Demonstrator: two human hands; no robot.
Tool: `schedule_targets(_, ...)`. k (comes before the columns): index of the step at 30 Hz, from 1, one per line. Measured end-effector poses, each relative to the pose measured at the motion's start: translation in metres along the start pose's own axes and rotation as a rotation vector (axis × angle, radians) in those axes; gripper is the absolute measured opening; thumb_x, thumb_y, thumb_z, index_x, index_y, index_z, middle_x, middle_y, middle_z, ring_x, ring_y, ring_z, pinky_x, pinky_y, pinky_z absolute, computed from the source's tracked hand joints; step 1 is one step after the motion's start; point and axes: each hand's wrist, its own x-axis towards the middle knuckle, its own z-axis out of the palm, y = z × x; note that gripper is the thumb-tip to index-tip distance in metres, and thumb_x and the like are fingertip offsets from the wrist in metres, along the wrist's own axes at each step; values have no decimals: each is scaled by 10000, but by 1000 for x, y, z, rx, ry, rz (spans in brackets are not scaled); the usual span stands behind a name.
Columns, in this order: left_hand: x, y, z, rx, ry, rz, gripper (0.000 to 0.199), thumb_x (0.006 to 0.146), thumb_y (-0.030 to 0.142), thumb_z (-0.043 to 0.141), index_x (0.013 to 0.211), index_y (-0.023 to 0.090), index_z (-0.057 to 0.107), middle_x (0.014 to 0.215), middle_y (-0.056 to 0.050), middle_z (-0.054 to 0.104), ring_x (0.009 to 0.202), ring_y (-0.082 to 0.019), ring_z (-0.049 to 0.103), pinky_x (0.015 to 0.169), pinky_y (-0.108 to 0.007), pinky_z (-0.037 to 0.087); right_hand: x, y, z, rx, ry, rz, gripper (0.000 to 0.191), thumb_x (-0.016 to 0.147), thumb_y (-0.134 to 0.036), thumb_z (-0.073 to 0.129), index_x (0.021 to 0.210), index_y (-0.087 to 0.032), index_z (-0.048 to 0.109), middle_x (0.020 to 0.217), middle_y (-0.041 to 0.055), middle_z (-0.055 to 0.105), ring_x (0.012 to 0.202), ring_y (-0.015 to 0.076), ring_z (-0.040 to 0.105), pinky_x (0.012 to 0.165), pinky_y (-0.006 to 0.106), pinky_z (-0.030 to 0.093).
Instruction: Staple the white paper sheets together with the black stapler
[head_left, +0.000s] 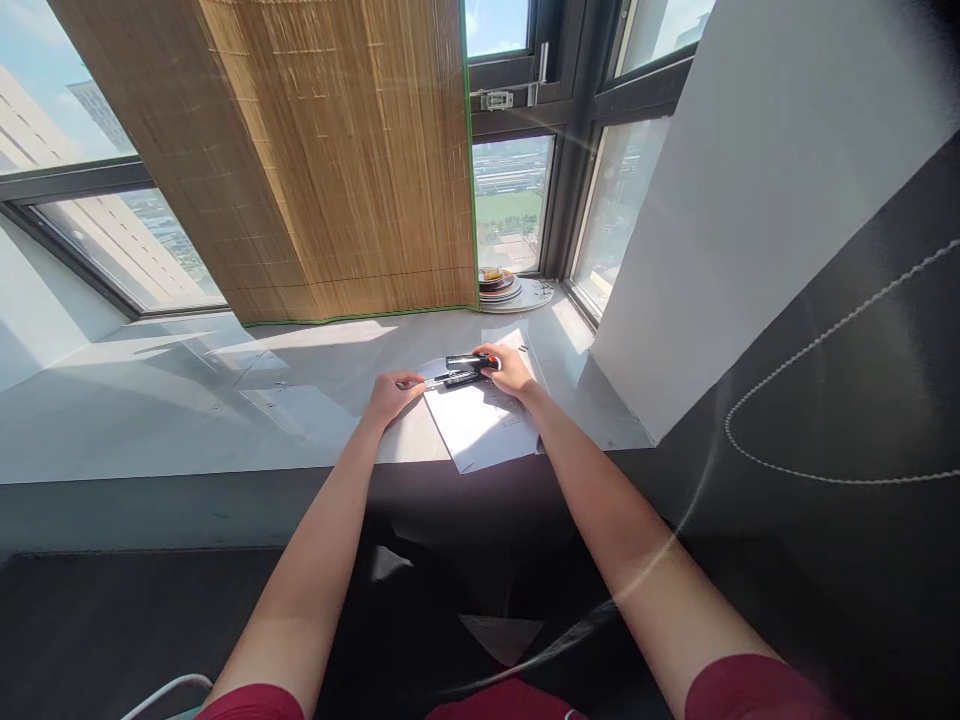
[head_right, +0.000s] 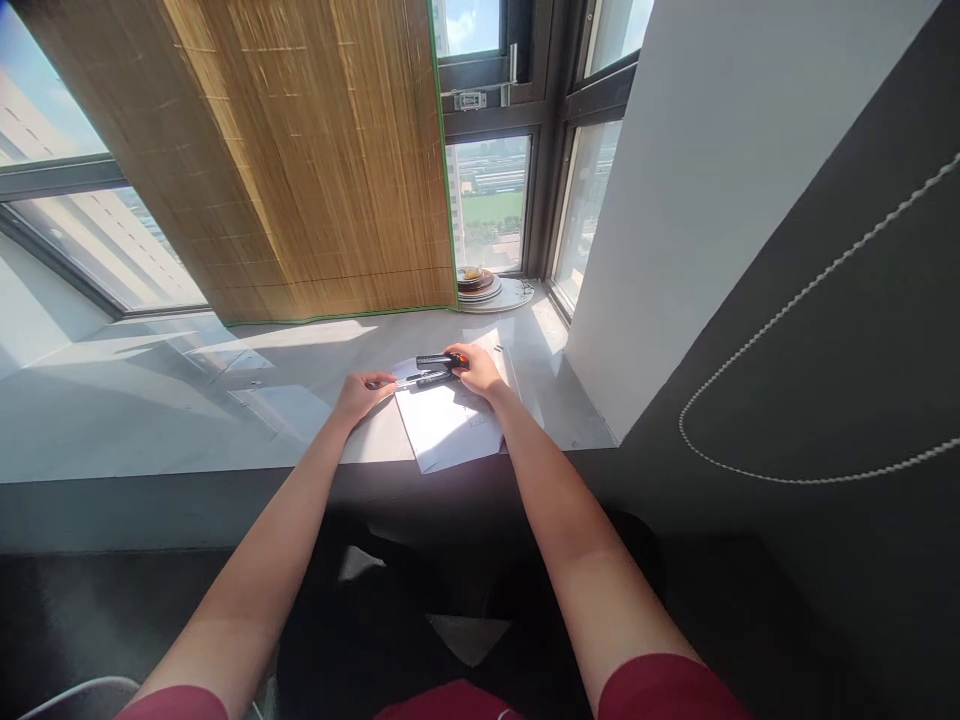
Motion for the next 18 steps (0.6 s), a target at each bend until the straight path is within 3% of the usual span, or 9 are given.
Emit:
schedule_targets(5,1,-1,1,22,-5,29,325,770,482,852,947,216,909,885,-91,820,749,-204,653,653,-309,481,1,3,1,33,2,-12,406,767,-115,740,1116,-305,825,1165,27,818,1158,312,726,1115,544,565)
schedule_targets(10,1,0,3,32,-37,62,302,782,454,836,943,210,912,805,-66,796,692,-187,631,640,-309,458,-2,2,2,123,-98,-97,431,758,-164,809,1160,-312,852,1213,42,831,1192,308,752,1105,524,590)
schedule_targets(18,3,-1,5,9,-60,107,298,773,453,839,947,222,913,907,-85,830,758,-210,663,674,-321,470,-6,-7,0,130,-152,-99,451,783,-244,852,1232,-284,857,1186,64,847,1127,309,767,1041,487,612)
